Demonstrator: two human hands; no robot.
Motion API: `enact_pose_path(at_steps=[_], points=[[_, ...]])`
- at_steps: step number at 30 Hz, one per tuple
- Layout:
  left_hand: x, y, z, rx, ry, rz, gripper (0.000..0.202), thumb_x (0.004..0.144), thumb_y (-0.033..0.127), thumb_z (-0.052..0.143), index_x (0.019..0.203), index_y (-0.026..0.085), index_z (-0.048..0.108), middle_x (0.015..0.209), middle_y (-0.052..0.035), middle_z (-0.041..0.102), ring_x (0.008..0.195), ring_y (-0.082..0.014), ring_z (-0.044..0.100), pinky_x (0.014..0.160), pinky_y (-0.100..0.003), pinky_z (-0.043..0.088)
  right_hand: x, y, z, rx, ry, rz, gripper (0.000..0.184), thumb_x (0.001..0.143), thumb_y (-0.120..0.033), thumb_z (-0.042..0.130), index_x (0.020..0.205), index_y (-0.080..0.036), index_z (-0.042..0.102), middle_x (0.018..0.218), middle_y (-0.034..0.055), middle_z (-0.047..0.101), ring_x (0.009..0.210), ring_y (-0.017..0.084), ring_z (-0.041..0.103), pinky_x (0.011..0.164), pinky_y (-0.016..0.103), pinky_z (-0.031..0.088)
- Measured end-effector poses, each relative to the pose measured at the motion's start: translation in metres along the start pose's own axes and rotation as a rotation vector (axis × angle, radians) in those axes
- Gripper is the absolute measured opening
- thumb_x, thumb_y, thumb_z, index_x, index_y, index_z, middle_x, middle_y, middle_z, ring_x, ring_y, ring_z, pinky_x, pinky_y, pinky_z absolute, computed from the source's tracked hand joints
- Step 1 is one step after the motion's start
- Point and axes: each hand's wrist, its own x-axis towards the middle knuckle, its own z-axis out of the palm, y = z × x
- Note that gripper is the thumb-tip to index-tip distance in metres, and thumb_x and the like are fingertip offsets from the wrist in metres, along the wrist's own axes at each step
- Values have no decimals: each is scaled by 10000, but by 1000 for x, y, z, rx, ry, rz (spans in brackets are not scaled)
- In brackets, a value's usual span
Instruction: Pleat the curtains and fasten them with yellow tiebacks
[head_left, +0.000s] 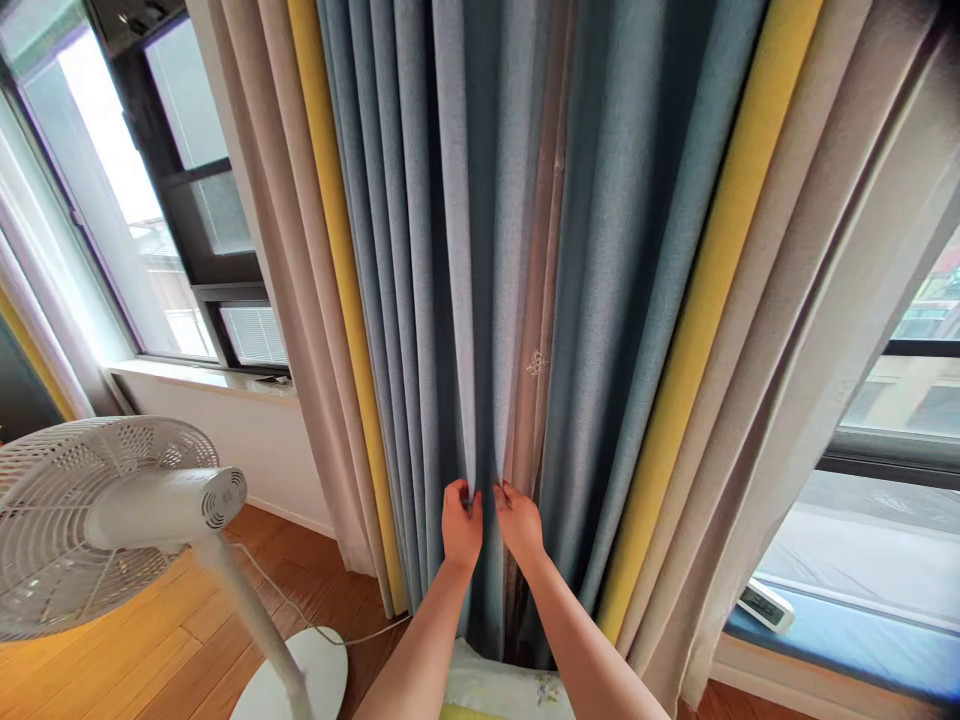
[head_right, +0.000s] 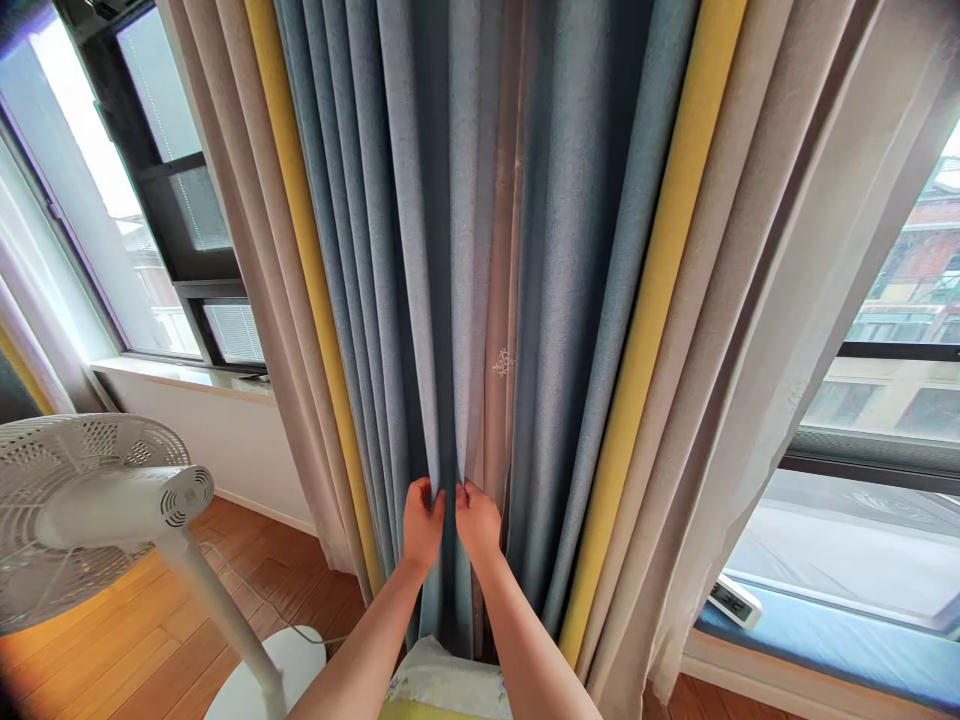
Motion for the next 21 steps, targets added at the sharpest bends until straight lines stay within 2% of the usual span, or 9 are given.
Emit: enact_pose_path(at_steps=[3,8,12,16,18,21], points=[[-11,3,6,29,-47,102,205,766,227,478,966,180,485,898,-51,543,848,-155,538,771,-306,430,-3,-4,3,10,12,-28,334,863,-341,306,867,-215,615,777,38,664,712,172,602,557,235,367],[-20,2,5,12,-116,177,190,753,171,485,942,185,492,868,-41,525,789,-140,531,702,-283,444,-6,-8,8,71,21,-91,396,883,-382,235,928,-212,590,767,35,655,698,162,596,558,235,372],[-21,0,0,-10,-165,168,150,747,126,470,885,180,489,835,-30,519,756,-127,527,670,-264,450,-6,-7,13,73,37,-110,370,854,-438,312,916,-210,597,776,37,653,716,169,598,584,240,390],[-19,-2,-3,-23,-137,123,108,764,128,438,844,177,492,818,-29,522,759,-127,536,667,-265,457,0,-3,18,163,66,-117,318,797,-418,443,986,-199,575,900,42,642,775,154,595,664,233,416],[-17,-2,-3,-36,-135,102,95,775,154,436,849,174,493,820,-31,528,760,-129,540,671,-271,461,3,-2,18,178,61,-130,313,783,-396,470,997,-187,562,917,45,629,749,142,590,657,224,418],[-15,-1,-4,-36,-194,103,116,771,154,437,856,181,510,829,-28,544,778,-130,547,702,-277,460,6,-3,16,62,65,-161,251,819,-364,418,869,-181,582,859,44,613,685,134,574,615,224,402]])
